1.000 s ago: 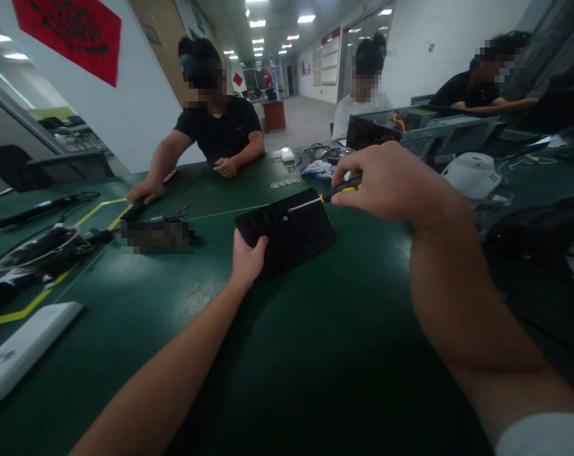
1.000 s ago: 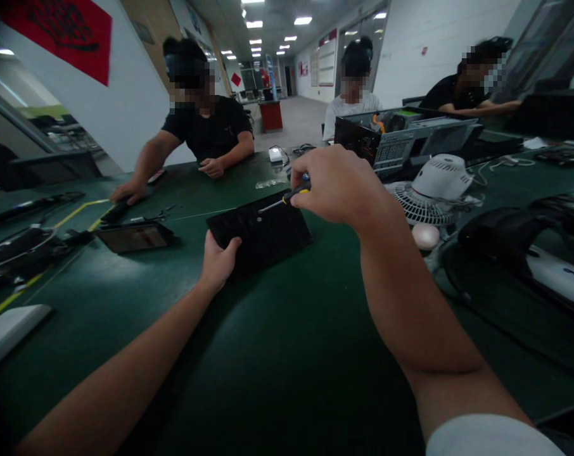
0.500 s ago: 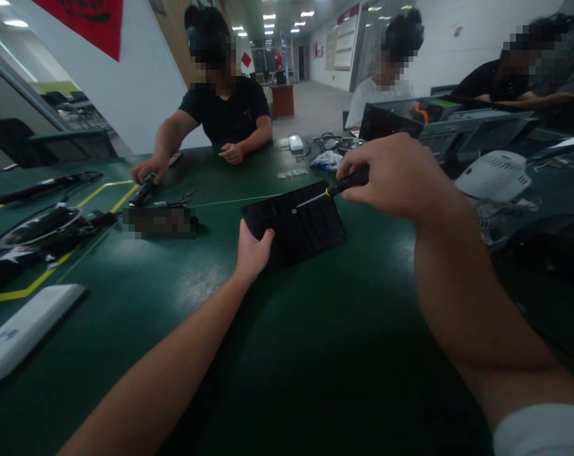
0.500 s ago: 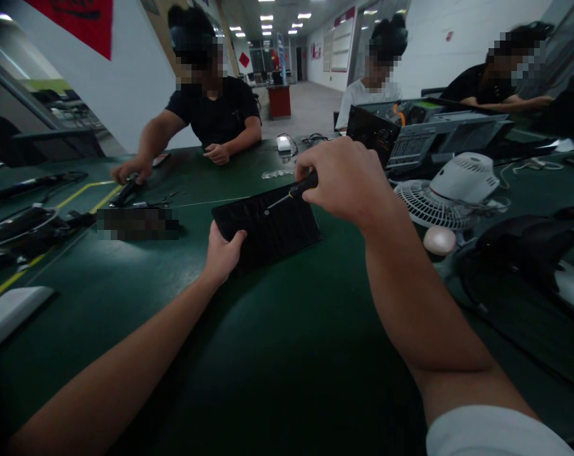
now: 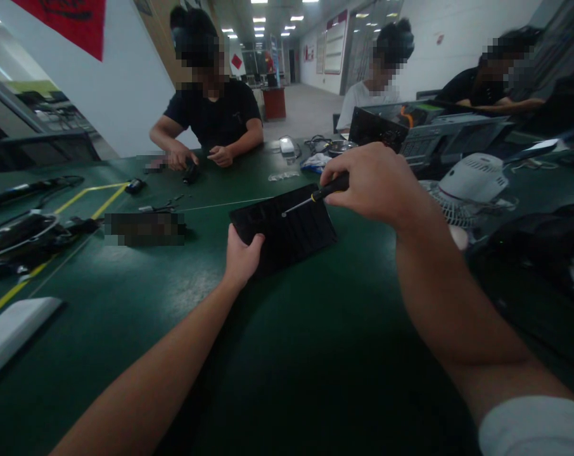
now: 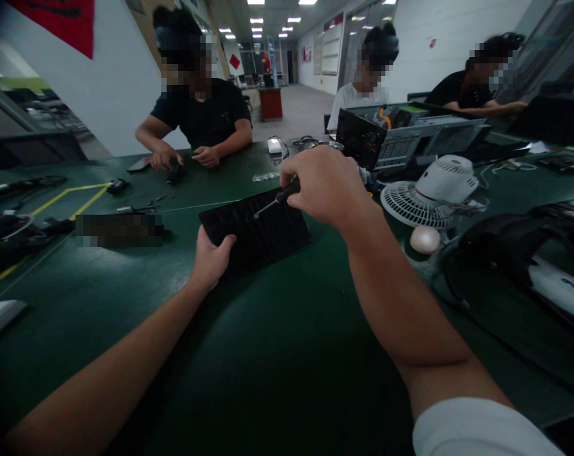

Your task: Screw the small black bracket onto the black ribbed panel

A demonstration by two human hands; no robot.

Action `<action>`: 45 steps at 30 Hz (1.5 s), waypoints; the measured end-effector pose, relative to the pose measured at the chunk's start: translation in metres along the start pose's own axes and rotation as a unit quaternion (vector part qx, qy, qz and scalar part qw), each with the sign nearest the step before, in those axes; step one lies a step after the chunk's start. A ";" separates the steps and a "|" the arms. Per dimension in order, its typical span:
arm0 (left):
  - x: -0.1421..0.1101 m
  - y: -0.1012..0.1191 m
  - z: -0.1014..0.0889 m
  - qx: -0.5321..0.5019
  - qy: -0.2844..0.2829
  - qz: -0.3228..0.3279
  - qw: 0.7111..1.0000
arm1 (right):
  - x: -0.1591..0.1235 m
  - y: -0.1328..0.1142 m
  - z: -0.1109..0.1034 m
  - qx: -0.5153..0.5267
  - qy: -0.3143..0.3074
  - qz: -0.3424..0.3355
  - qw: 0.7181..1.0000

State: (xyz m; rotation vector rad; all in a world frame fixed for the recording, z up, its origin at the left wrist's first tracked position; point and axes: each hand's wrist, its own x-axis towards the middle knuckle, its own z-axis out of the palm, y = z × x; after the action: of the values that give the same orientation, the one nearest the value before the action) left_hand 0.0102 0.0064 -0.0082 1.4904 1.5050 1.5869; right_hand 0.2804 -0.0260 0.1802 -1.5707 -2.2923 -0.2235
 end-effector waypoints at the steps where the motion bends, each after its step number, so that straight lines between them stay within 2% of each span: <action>1: 0.000 0.000 0.000 0.000 0.003 -0.001 1.000 | 0.000 0.000 0.000 0.001 -0.002 0.003 1.000; 7: -0.001 0.001 -0.002 -0.002 -0.002 -0.008 1.000 | 0.002 0.001 0.003 0.005 -0.017 0.012 1.000; 17: 0.000 -0.002 -0.003 0.004 -0.004 -0.003 1.000 | -0.001 -0.003 -0.003 0.021 -0.007 0.006 1.000; 24: -0.001 0.000 -0.003 -0.002 -0.007 -0.008 1.000 | 0.000 -0.004 0.005 0.028 0.005 -0.030 0.999; 45: -0.004 0.000 -0.003 -0.007 -0.016 -0.025 1.000 | 0.002 -0.001 0.010 0.013 0.000 -0.031 0.999</action>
State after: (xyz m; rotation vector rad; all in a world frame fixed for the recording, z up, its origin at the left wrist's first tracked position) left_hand 0.0083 0.0017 -0.0085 1.4527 1.4977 1.5342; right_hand 0.2766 -0.0213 0.1718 -1.4873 -2.3369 -0.2101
